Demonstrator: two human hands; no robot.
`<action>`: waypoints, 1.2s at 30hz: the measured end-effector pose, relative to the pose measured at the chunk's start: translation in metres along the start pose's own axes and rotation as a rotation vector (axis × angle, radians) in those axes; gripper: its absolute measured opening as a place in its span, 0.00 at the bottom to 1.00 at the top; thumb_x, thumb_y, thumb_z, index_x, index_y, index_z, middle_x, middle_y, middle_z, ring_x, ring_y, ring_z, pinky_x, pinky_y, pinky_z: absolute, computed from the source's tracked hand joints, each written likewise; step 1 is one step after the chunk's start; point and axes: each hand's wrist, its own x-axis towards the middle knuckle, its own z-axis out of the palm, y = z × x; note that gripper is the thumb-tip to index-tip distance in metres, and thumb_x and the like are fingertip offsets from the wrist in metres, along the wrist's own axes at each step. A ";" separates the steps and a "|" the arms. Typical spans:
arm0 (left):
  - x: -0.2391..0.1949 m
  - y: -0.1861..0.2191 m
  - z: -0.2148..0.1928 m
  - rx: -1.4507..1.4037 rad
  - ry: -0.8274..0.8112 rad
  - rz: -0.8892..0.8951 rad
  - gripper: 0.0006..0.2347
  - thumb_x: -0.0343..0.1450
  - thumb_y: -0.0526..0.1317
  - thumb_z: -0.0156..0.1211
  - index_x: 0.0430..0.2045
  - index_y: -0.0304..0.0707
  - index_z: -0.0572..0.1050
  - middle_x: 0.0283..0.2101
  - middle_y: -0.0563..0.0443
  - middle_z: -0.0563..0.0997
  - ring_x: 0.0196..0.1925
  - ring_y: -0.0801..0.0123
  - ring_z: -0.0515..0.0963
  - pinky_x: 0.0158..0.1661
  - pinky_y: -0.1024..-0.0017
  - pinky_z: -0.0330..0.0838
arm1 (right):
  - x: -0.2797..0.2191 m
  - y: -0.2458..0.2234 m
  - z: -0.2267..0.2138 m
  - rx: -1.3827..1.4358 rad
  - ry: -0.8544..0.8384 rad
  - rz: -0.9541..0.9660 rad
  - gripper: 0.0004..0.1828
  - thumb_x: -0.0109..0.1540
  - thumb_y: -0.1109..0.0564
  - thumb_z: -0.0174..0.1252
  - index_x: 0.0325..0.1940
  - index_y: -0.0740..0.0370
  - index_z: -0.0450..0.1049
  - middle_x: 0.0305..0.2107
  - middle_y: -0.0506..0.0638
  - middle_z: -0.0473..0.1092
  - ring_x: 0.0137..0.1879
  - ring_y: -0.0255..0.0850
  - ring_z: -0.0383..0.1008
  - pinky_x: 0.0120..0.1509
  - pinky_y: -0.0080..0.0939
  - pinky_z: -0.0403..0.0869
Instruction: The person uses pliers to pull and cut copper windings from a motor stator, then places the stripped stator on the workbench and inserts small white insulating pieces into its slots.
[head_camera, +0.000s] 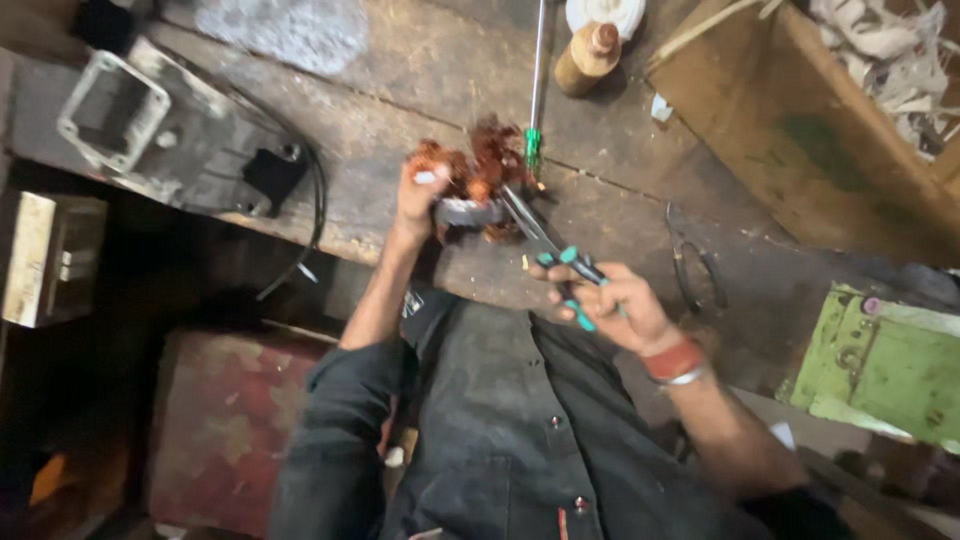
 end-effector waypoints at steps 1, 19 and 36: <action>-0.001 0.011 0.008 0.125 -0.036 0.018 0.15 0.71 0.45 0.68 0.43 0.31 0.78 0.37 0.51 0.79 0.41 0.70 0.77 0.46 0.67 0.73 | -0.002 -0.010 -0.002 -0.242 0.085 0.023 0.32 0.47 0.65 0.49 0.57 0.71 0.75 0.61 0.59 0.70 0.50 0.45 0.69 0.50 0.44 0.70; -0.031 0.113 0.079 0.518 0.071 0.100 0.13 0.67 0.36 0.74 0.40 0.28 0.79 0.37 0.51 0.83 0.39 0.74 0.81 0.44 0.73 0.76 | -0.014 -0.025 0.030 -1.395 0.166 -0.208 0.27 0.50 0.60 0.52 0.53 0.71 0.72 0.60 0.64 0.67 0.56 0.58 0.75 0.54 0.46 0.74; -0.028 0.098 0.088 0.432 -0.151 0.017 0.10 0.69 0.38 0.72 0.31 0.28 0.78 0.28 0.55 0.81 0.30 0.80 0.76 0.33 0.76 0.73 | -0.022 -0.076 0.021 -1.461 0.011 0.033 0.19 0.47 0.63 0.56 0.42 0.66 0.80 0.32 0.50 0.71 0.38 0.41 0.73 0.44 0.41 0.70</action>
